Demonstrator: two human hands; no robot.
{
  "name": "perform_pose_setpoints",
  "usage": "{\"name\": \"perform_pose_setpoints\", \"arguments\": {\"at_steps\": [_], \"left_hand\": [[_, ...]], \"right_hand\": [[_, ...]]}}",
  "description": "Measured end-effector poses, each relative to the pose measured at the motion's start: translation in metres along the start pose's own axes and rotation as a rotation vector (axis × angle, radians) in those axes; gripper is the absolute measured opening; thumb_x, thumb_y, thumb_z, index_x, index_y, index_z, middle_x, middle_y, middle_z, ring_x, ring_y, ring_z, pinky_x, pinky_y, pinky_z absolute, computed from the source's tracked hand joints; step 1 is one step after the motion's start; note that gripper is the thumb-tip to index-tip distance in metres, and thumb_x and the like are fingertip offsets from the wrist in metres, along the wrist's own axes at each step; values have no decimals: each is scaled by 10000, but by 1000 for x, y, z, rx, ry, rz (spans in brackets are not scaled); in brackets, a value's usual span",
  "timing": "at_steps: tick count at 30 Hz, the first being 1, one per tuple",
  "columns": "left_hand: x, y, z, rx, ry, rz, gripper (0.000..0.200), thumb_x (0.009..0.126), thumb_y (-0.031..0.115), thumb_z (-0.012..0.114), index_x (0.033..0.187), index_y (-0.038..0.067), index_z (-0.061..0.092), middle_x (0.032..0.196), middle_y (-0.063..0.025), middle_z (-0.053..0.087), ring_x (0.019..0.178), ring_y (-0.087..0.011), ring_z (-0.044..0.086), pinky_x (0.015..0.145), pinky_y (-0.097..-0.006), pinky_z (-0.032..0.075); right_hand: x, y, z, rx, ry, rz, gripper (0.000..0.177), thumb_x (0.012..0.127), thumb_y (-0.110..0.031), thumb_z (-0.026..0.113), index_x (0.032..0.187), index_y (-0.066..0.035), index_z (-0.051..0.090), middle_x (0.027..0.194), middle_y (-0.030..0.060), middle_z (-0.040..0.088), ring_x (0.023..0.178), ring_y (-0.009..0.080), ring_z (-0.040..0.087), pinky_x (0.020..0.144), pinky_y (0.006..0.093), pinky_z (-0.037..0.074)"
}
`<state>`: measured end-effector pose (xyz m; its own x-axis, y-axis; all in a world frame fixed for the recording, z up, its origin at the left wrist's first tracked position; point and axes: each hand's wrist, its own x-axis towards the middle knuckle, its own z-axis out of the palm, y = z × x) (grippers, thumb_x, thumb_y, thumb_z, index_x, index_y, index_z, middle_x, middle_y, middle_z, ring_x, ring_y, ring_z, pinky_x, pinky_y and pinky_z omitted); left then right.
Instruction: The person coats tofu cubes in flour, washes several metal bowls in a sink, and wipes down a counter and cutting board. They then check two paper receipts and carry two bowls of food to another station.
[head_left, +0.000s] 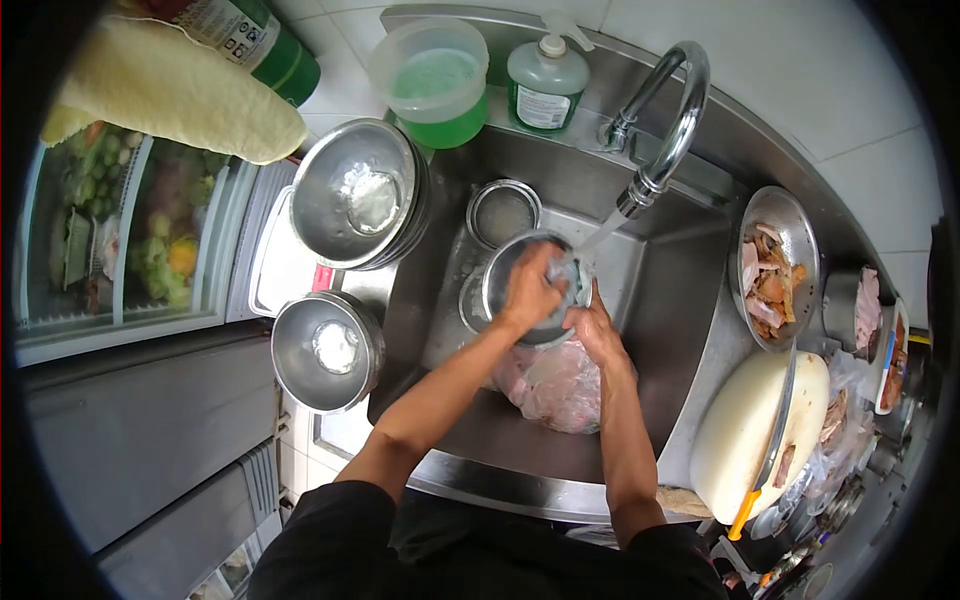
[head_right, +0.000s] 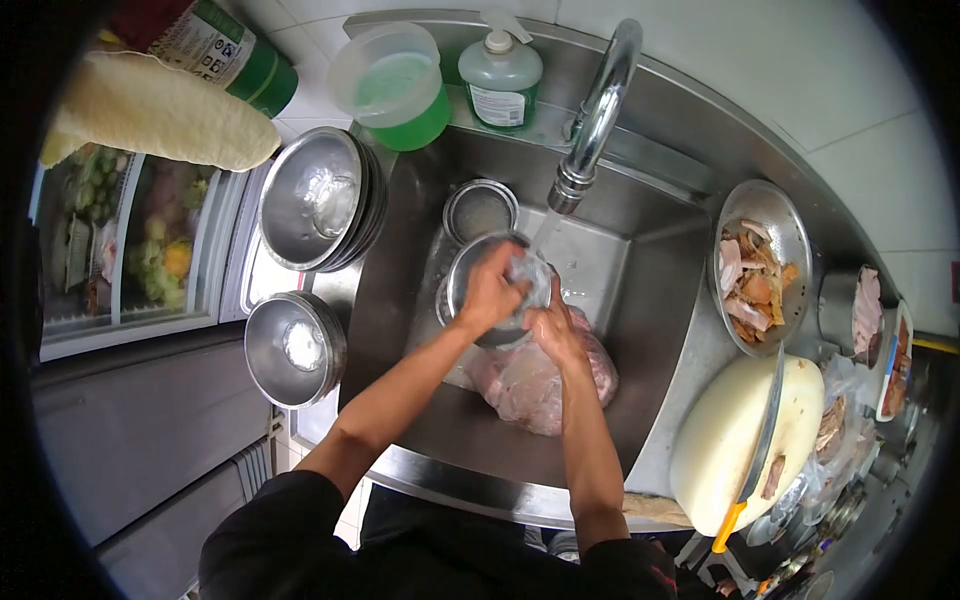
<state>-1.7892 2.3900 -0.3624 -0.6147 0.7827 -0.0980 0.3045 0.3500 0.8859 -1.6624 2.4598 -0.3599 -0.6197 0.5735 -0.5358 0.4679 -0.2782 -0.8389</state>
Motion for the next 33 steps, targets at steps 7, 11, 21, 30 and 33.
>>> {"name": "perform_pose_setpoints", "arguments": {"at_steps": [7, 11, 21, 30, 33], "left_hand": [[-25, -23, 0, -124, -550, -184, 645, 633, 45, 647, 1249, 38, 456, 1152, -181, 517, 1128, -325, 465, 916, -372, 394], [-39, -3, -7, -297, -266, -257, 748, 646, 14, 693, 1305, -48, 345, 1128, -151, 555, 957, -273, 588, 870, -373, 453], [-68, -77, -17, -1351, 18, -1079, 332, 828, 340, 626, 962, 40, 580, 862, -76, 624, 753, -223, 620, 729, -383, 530], [-121, -79, -27, -837, -58, -941, 460, 808, 291, 643, 1157, 17, 521, 1000, -80, 609, 910, -162, 591, 766, -291, 491], [-135, -108, -31, -805, -48, -829, 429, 832, 276, 625, 1162, 27, 512, 956, -61, 591, 858, -133, 568, 714, -294, 480]], "right_hand": [[11, -38, 3, 242, 7, 189, 717, 836, -309, 490, 1386, 13, 163, 1296, 255, 395, 1194, 350, 419, 932, 398, 420], [-3, -35, 19, -122, 104, 102, 896, 809, -593, 507, 1389, 11, 188, 1367, 228, 334, 1309, 327, 259, 1074, 435, 194], [-27, 13, 2, 858, 142, 207, 291, 721, -128, 745, 966, -14, 635, 912, 47, 644, 839, 182, 604, 756, 328, 485], [-110, -165, 75, -207, -75, -1003, 185, 683, -38, 678, 860, -23, 627, 819, 103, 589, 671, 230, 560, 574, 305, 439], [-84, -193, 130, -443, -11, -1321, 273, 610, -39, 614, 882, -60, 596, 897, 40, 568, 823, 208, 520, 688, 327, 400]]}}
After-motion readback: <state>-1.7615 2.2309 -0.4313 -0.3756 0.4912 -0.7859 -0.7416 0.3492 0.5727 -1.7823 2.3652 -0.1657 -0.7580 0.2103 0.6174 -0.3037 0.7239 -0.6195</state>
